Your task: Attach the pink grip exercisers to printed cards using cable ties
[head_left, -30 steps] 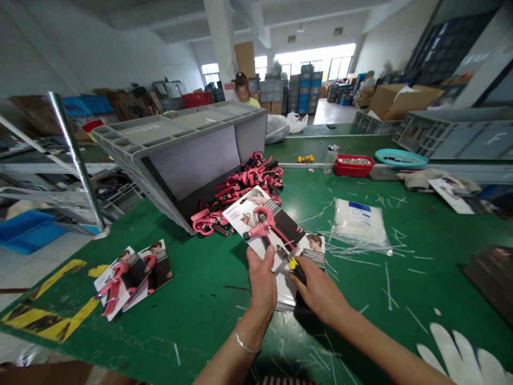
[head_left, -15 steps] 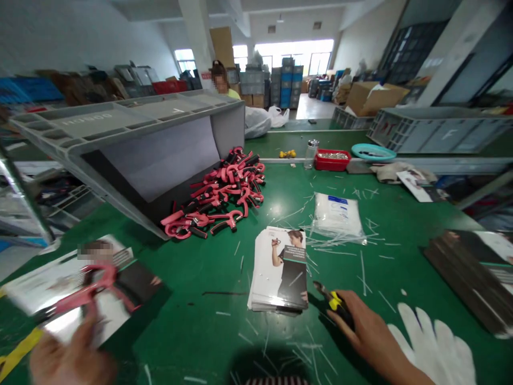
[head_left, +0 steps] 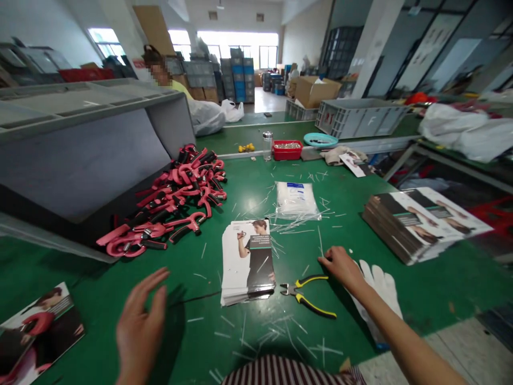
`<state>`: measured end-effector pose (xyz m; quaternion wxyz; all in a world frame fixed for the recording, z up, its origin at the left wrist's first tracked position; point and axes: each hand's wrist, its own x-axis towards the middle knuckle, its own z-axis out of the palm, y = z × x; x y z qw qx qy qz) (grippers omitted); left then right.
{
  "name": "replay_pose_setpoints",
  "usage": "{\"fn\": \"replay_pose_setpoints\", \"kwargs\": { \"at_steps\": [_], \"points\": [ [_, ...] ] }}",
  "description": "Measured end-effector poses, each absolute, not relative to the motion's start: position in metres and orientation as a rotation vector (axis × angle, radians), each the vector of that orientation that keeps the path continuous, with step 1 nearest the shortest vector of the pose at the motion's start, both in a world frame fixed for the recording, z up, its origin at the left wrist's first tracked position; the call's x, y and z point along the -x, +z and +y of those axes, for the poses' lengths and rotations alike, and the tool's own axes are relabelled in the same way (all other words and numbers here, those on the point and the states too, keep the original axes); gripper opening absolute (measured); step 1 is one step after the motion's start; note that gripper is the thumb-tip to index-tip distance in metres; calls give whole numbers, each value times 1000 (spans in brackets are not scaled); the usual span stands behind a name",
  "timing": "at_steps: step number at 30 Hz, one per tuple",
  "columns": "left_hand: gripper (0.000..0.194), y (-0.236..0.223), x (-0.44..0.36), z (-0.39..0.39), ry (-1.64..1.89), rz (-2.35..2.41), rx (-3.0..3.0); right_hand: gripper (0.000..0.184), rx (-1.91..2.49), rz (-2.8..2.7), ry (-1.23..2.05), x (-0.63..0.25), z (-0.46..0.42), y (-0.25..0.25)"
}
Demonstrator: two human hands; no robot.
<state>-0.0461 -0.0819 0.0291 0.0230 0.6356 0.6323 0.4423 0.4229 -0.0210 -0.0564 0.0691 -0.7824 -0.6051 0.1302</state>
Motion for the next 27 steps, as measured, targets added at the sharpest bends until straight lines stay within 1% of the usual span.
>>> {"fn": "replay_pose_setpoints", "kwargs": {
  "at_steps": [2,4,7,9,11,13,16,18,22,25,27],
  "points": [
    [25,12,8,-58,1279,1678,-2117,17,2368,-1864,410,-420,-19,-56],
    [30,8,-34,-45,1255,1360,-2267,15,2367,-1879,396,-420,-19,-49],
    [33,20,-82,-44,1212,1015,-2381,16,2305,-1897,334,-424,-23,-22],
    [35,32,-100,-47,1167,884,-2438,18,2068,-1979,319,-419,-28,4],
    [38,41,-110,-47,1100,891,-2511,20,1707,-2115,426,-404,-32,31],
    [36,44,-114,-46,1023,1015,-2544,20,1430,-2205,623,-382,-34,57],
    [23,40,-109,-46,962,1204,-2383,18,1265,-2154,779,-349,-25,78],
    [21,37,-102,-49,1013,1267,-2178,17,1235,-1977,956,-329,-14,78],
    [20,32,-86,-54,1119,1348,-1787,24,1129,-1520,1404,-285,2,51],
    [23,25,-74,-50,1058,1327,-1541,28,1115,-1418,1567,-259,8,36],
    [22,18,-66,-45,1014,1302,-1391,27,1105,-1413,1586,-250,14,34]
  ]
}}
